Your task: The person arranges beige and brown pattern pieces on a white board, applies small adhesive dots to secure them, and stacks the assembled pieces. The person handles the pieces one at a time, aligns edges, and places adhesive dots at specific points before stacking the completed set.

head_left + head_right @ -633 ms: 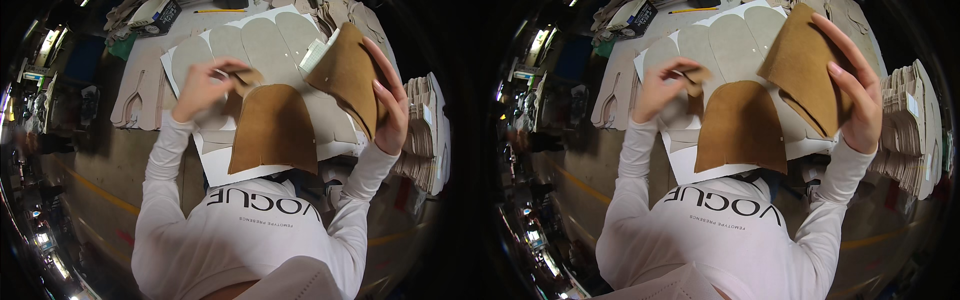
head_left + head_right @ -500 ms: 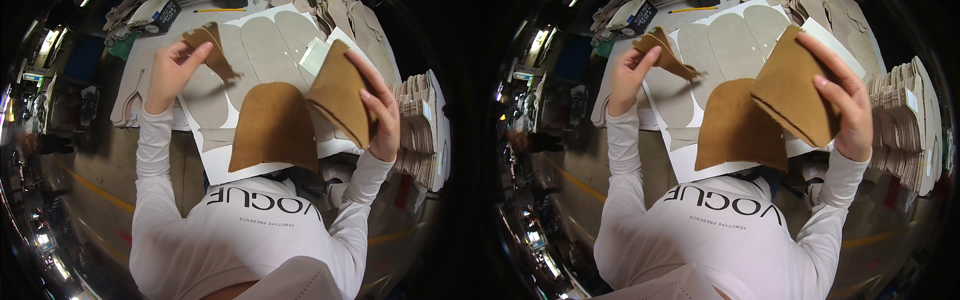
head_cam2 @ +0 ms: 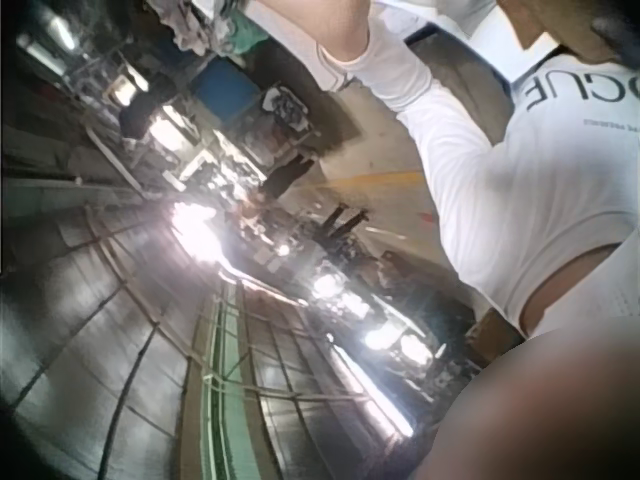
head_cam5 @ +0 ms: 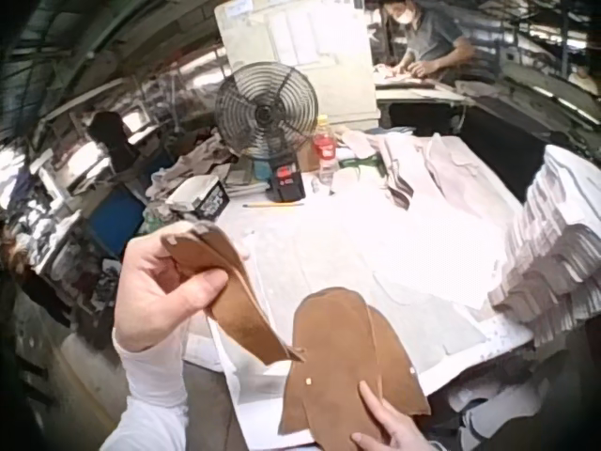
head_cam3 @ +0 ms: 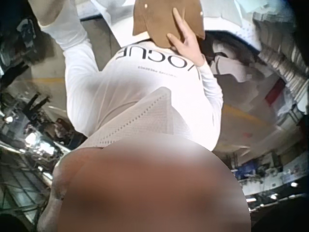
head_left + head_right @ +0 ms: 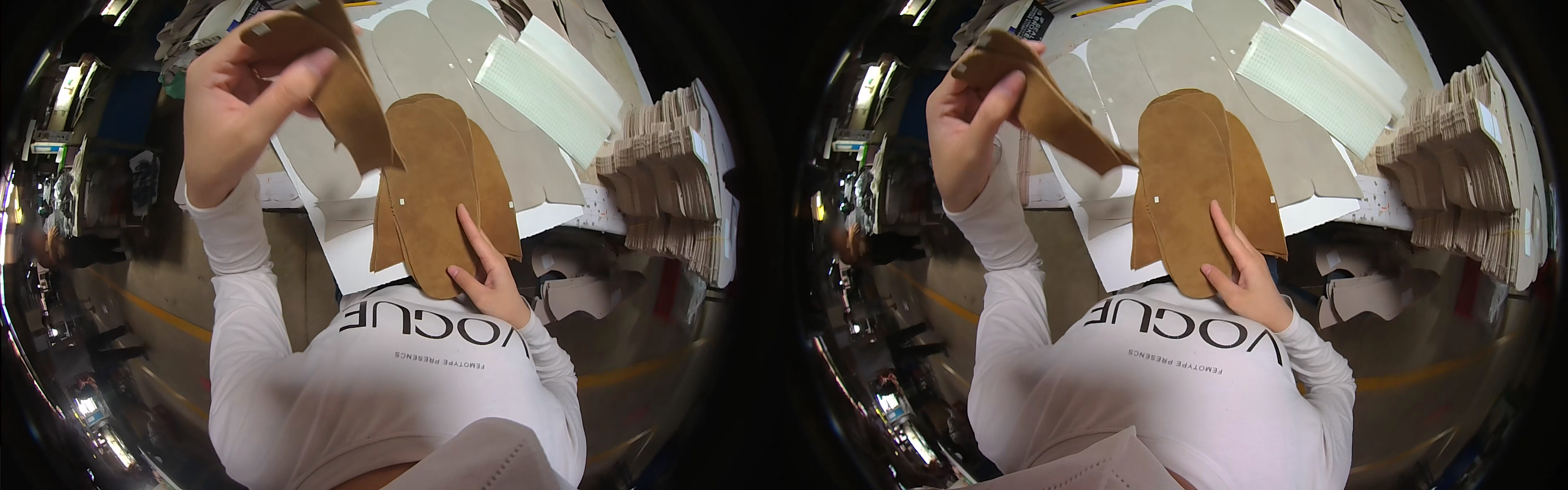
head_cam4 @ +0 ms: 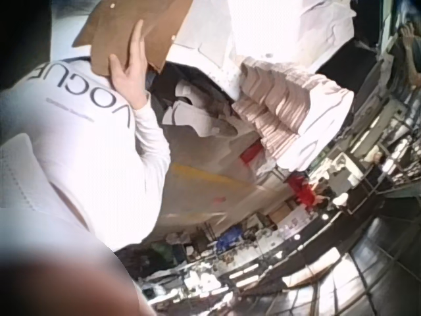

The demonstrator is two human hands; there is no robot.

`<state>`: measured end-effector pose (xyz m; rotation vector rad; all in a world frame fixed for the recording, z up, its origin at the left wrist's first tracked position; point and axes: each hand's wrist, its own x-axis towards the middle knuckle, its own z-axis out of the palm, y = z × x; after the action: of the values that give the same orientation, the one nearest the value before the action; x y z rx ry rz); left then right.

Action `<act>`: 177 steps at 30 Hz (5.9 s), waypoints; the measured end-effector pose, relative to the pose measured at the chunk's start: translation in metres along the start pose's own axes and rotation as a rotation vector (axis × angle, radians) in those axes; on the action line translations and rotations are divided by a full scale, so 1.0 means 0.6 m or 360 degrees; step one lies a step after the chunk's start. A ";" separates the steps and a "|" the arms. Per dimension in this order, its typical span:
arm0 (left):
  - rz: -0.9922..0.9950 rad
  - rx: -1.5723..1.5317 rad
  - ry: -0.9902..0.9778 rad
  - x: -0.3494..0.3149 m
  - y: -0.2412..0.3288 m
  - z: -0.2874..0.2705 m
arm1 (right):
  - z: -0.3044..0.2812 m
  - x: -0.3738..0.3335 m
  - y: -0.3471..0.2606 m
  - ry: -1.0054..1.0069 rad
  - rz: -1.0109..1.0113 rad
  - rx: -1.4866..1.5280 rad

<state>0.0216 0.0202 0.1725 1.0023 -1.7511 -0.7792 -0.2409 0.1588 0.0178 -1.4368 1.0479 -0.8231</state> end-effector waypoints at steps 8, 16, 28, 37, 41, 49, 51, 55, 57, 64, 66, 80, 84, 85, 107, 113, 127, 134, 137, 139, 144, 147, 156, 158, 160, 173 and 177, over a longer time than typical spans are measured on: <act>-0.0389 -0.0527 -0.0901 -0.025 -0.009 0.079 | -0.083 0.012 -0.008 0.0795 -0.0112 -0.0701; -0.0715 -0.0251 -0.1000 -0.002 -0.216 0.181 | -0.095 0.047 -0.004 0.0873 -0.0280 -0.0529; -0.0276 0.0089 -0.0657 0.024 -0.205 0.157 | -0.043 0.088 0.009 0.0559 -0.0031 0.0138; -0.0315 0.0994 -0.1056 0.060 -0.267 0.151 | -0.132 0.012 -0.004 0.0706 0.0046 0.0399; 0.0239 0.0882 -0.0872 0.048 -0.229 0.146 | -0.147 0.011 -0.015 0.0815 0.0051 0.0363; 0.0427 -0.0348 -0.1329 -0.037 -0.006 0.042 | -0.079 0.091 0.012 0.0588 -0.0308 0.0474; 0.0721 -0.0458 -0.1489 -0.035 0.027 0.036 | -0.048 0.108 0.022 0.0474 -0.0144 0.0163; 0.0977 -0.0529 -0.1600 -0.040 0.074 0.037 | -0.010 0.097 0.014 0.0403 0.0003 -0.0434; 0.0866 -0.0551 -0.1579 -0.039 0.078 0.040 | -0.016 0.070 0.002 0.0498 -0.0228 -0.0663; -0.0193 -0.0281 -0.1007 0.002 -0.031 0.070 | -0.039 0.017 0.004 -0.0471 -0.0392 0.0618; -0.0291 -0.0317 -0.0978 0.041 -0.102 0.108 | -0.009 0.024 0.016 0.0060 -0.0437 0.0129; -0.0921 0.0995 -0.0984 -0.074 -0.180 0.090 | -0.089 0.063 0.018 0.0874 -0.0079 -0.1235; -0.0492 0.0861 -0.0439 -0.161 -0.167 0.139 | -0.073 0.079 0.012 0.0599 0.0044 -0.1072; -0.0526 0.0834 -0.0310 -0.168 -0.169 0.152 | -0.072 0.082 0.007 0.0511 0.0282 -0.0859; -0.0958 0.0901 0.0418 -0.265 -0.176 -0.018 | -0.263 0.219 -0.015 0.0772 -0.0735 -0.1526; -0.1495 -0.0794 -0.0088 -0.375 -0.217 0.006 | -0.362 0.249 0.007 0.0852 0.0097 -0.1819; -0.1292 -0.1047 0.0532 -0.299 -0.198 0.049 | -0.359 0.263 -0.026 0.0921 -0.0392 -0.1403; -0.1387 -0.1092 0.0260 -0.285 -0.219 0.066 | -0.370 0.264 -0.079 0.0450 -0.0592 -0.0548; -0.1307 -0.1252 0.0230 -0.295 -0.227 0.067 | -0.368 0.282 -0.063 0.0546 -0.0267 -0.1112; -0.1414 -0.1380 0.0250 -0.304 -0.227 0.070 | -0.365 0.283 -0.039 0.0727 -0.0024 -0.1827; -0.1358 -0.1238 0.0171 -0.329 -0.216 0.087 | -0.371 0.255 0.002 0.0732 0.0289 -0.1802; -0.1280 -0.1289 0.0217 -0.330 -0.219 0.093 | -0.374 0.243 0.006 0.0741 0.0269 -0.1617; -0.1251 -0.1570 0.0285 -0.325 -0.227 0.078 | -0.405 0.257 0.000 0.1212 -0.0404 -0.0721; -0.1198 -0.1572 0.0226 -0.330 -0.232 0.073 | -0.423 0.276 0.011 0.1254 -0.0527 -0.0530; -0.1375 -0.1707 0.0381 -0.341 -0.241 0.082 | -0.445 0.300 0.026 0.1266 -0.0559 -0.0463; -0.0556 -0.1941 0.1053 -0.523 -0.132 -0.010 | -0.361 0.458 -0.041 0.0047 -0.0354 -0.0622; -0.0059 -0.1693 0.1436 -0.594 -0.107 -0.069 | -0.210 0.529 -0.057 -0.0129 -0.0347 -0.0694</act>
<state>0.1581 0.3023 -0.0133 0.4789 -0.3992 -0.9089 -0.2364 -0.1831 0.0463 -1.9644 1.0625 -0.7064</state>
